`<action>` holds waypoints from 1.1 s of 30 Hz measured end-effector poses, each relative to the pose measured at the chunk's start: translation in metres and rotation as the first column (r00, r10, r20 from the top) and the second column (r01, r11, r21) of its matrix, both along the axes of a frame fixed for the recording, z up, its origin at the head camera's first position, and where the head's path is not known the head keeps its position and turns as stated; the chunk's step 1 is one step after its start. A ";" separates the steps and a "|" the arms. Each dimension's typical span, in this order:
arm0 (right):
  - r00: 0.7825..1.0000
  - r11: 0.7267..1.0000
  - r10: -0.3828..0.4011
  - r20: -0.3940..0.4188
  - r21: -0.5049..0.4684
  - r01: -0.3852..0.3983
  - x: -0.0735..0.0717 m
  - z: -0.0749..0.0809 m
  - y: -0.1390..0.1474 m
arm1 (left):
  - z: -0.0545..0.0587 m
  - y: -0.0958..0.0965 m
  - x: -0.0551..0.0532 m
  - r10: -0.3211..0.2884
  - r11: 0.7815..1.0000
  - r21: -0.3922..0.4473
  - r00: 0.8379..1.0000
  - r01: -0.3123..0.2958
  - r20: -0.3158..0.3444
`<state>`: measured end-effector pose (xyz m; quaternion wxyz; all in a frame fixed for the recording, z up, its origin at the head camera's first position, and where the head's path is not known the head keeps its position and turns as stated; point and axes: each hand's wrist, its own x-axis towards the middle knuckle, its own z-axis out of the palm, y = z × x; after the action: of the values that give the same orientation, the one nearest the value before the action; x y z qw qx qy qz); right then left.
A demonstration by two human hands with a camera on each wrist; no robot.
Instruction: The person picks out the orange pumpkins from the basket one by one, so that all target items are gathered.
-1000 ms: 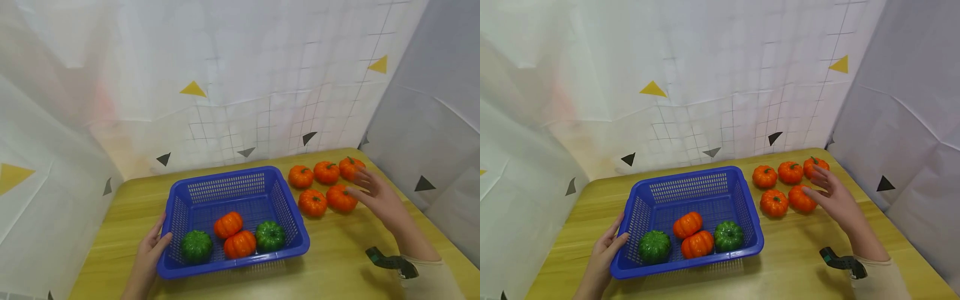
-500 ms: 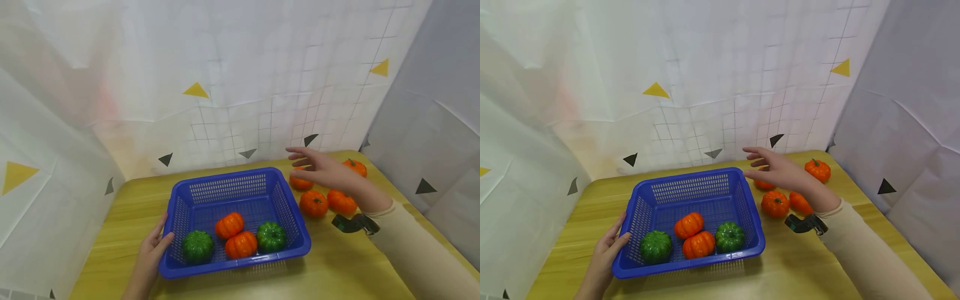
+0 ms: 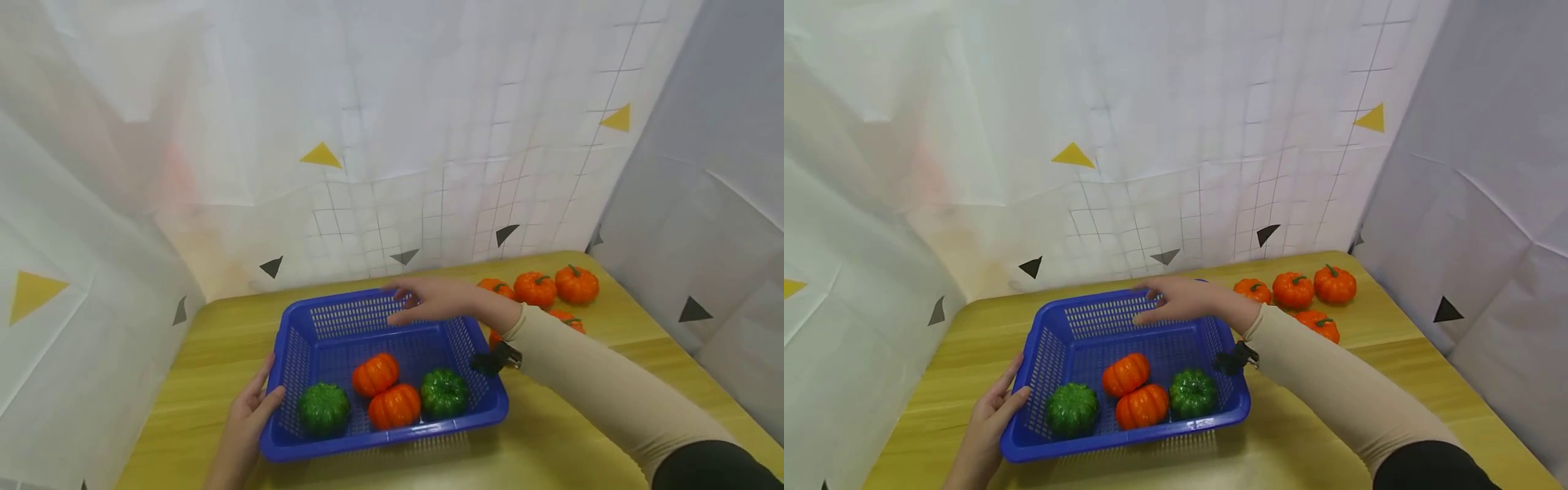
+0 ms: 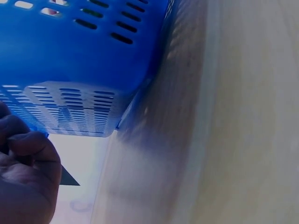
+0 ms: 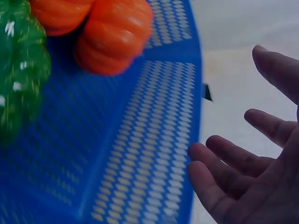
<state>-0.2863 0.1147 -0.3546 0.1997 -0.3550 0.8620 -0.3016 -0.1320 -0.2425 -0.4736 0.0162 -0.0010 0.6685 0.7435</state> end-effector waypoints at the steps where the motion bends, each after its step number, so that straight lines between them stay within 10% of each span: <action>1: 1.000 1.000 0.018 0.011 0.016 -0.018 0.000 -0.002 -0.007 | 0.000 0.000 0.000 0.001 1.000 -0.003 1.000 -0.001 0.004; 13: 0.953 0.949 0.299 0.057 0.086 -0.303 0.011 -0.031 -0.050 | 0.002 0.003 0.003 0.019 1.000 -0.011 0.999 -0.019 0.049; 33: 0.942 0.939 0.321 0.100 0.094 -0.330 0.017 -0.057 -0.050 | 0.003 0.003 0.001 0.050 0.998 -0.043 0.995 -0.047 0.084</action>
<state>-0.2698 0.0643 -0.4111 0.3018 -0.4684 0.7976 -0.2312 -0.1307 -0.2391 -0.4705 0.0267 -0.0493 0.6822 0.7290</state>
